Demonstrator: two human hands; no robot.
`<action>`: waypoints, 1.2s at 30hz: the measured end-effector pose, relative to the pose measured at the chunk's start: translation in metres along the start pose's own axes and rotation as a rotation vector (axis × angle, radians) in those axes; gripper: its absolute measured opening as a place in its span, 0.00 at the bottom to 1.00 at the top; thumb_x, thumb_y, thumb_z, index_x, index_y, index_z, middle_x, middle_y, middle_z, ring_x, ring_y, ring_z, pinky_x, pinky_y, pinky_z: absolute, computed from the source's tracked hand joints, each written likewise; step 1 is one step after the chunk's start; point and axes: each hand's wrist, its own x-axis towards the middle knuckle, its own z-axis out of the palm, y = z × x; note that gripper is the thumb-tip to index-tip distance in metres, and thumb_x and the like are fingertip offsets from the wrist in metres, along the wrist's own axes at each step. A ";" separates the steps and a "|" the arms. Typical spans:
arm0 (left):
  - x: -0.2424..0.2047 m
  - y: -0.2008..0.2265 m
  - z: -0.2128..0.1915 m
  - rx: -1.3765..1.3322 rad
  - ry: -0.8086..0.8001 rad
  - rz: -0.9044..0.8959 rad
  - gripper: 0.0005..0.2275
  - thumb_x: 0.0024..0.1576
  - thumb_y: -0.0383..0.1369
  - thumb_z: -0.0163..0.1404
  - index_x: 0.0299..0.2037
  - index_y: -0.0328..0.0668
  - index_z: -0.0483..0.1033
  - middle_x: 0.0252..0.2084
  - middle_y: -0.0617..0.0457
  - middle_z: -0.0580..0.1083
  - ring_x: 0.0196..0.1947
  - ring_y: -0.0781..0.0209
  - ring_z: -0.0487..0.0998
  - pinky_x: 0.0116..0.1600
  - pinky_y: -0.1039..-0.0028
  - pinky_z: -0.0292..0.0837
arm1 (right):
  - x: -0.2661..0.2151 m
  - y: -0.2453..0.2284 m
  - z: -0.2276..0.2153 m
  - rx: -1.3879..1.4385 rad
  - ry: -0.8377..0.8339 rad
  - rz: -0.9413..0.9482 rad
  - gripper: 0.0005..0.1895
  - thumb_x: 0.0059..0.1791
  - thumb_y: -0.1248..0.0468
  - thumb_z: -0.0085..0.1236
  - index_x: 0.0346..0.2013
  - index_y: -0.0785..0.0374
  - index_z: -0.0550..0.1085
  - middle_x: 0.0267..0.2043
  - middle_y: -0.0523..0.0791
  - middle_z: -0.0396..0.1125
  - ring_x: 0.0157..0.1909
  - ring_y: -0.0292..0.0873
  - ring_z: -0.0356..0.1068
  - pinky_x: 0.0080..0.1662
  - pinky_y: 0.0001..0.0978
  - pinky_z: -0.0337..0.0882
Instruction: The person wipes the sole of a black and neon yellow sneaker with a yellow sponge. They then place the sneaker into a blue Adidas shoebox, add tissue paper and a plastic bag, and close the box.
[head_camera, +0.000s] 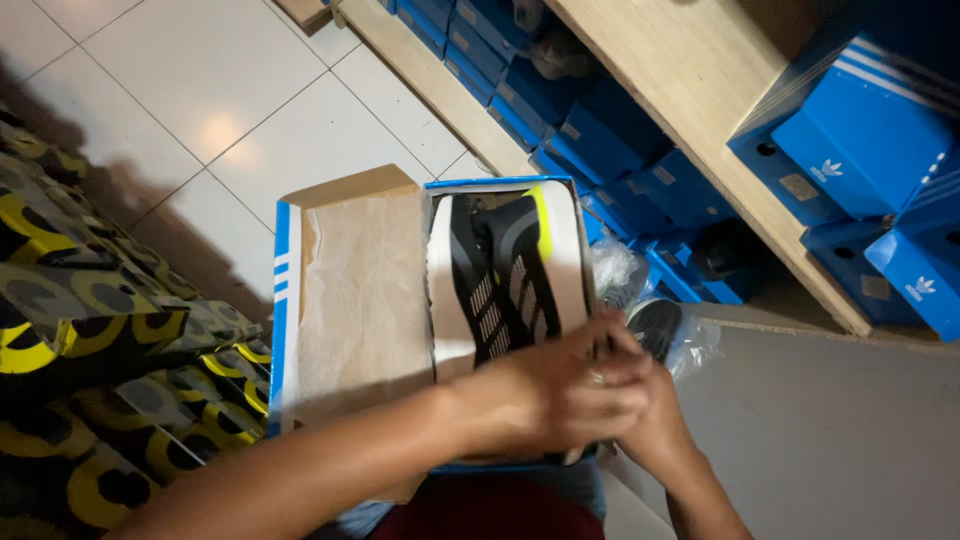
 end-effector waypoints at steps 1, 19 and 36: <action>-0.006 -0.006 -0.006 -0.229 -0.109 -0.136 0.07 0.63 0.23 0.44 0.42 0.43 0.75 0.51 0.46 0.69 0.57 0.40 0.68 0.67 0.42 0.61 | -0.002 0.004 0.001 -0.005 0.031 -0.172 0.36 0.52 0.50 0.42 0.73 0.59 0.57 0.74 0.49 0.59 0.73 0.49 0.59 0.65 0.37 0.64; -0.047 -0.004 -0.013 0.200 -0.075 -0.867 0.26 0.29 0.44 0.62 0.39 0.46 0.74 0.46 0.45 0.70 0.58 0.35 0.67 0.64 0.36 0.55 | -0.021 -0.084 0.023 -0.043 0.301 -0.398 0.32 0.44 0.73 0.40 0.64 0.67 0.66 0.80 0.59 0.38 0.83 0.62 0.39 0.76 0.54 0.48; -0.050 -0.009 -0.018 0.292 -0.208 -0.640 0.25 0.36 0.47 0.57 0.41 0.41 0.84 0.58 0.51 0.74 0.64 0.47 0.69 0.72 0.45 0.55 | -0.027 -0.082 0.040 0.259 0.593 -0.275 0.26 0.45 0.79 0.41 0.59 0.73 0.66 0.75 0.64 0.52 0.79 0.57 0.52 0.73 0.44 0.60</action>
